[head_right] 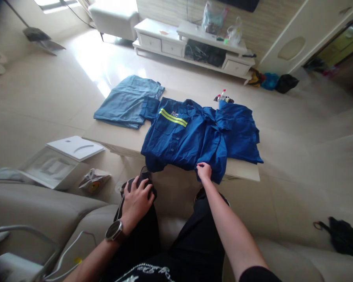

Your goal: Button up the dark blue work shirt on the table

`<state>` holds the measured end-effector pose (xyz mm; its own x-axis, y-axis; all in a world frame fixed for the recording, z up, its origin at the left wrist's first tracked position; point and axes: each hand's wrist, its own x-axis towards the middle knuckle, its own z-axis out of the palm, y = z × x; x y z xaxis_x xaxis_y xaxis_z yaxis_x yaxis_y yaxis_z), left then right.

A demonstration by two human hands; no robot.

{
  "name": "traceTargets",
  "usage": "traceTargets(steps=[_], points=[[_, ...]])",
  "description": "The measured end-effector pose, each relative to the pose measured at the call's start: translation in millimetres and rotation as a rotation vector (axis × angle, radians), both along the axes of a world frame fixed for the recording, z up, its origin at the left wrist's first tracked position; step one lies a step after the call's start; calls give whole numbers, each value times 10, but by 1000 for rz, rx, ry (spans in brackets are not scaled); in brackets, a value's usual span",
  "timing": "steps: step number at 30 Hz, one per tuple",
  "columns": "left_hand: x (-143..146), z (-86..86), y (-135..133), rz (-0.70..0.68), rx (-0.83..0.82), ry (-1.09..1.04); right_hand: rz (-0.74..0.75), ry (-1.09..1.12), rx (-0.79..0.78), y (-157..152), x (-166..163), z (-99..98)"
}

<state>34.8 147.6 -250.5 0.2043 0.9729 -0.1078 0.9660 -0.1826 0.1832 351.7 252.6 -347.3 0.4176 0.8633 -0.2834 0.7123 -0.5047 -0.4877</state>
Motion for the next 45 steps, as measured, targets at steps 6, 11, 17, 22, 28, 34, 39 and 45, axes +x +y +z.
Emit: traceTargets(steps=[6, 11, 17, 22, 28, 34, 39, 45], points=[[-47, -11, 57, 1, -18, -10, 113, 42, 156, 294, -770, -178], [-73, 21, 45, 3, -21, -4, 136, 58, 125, 546, -1145, -293], [-68, -60, 504, 132, -191, -83, 209, 108, 200, 536, -948, -170], [208, -468, 1209, 233, -415, -237, 48, 248, 382, 218, -344, -54], [450, -672, 1981, 339, -415, -291, -14, 292, 333, -264, 572, 84], [75, -735, 2799, 533, -254, -212, -289, 188, 135, -2, 1374, 106], [-293, -1081, 2895, 517, -331, -293, -370, 236, -10, 226, 1448, -207], [-655, -1364, 2575, 421, -532, -568, -332, 337, -17, -213, 1240, -526]])
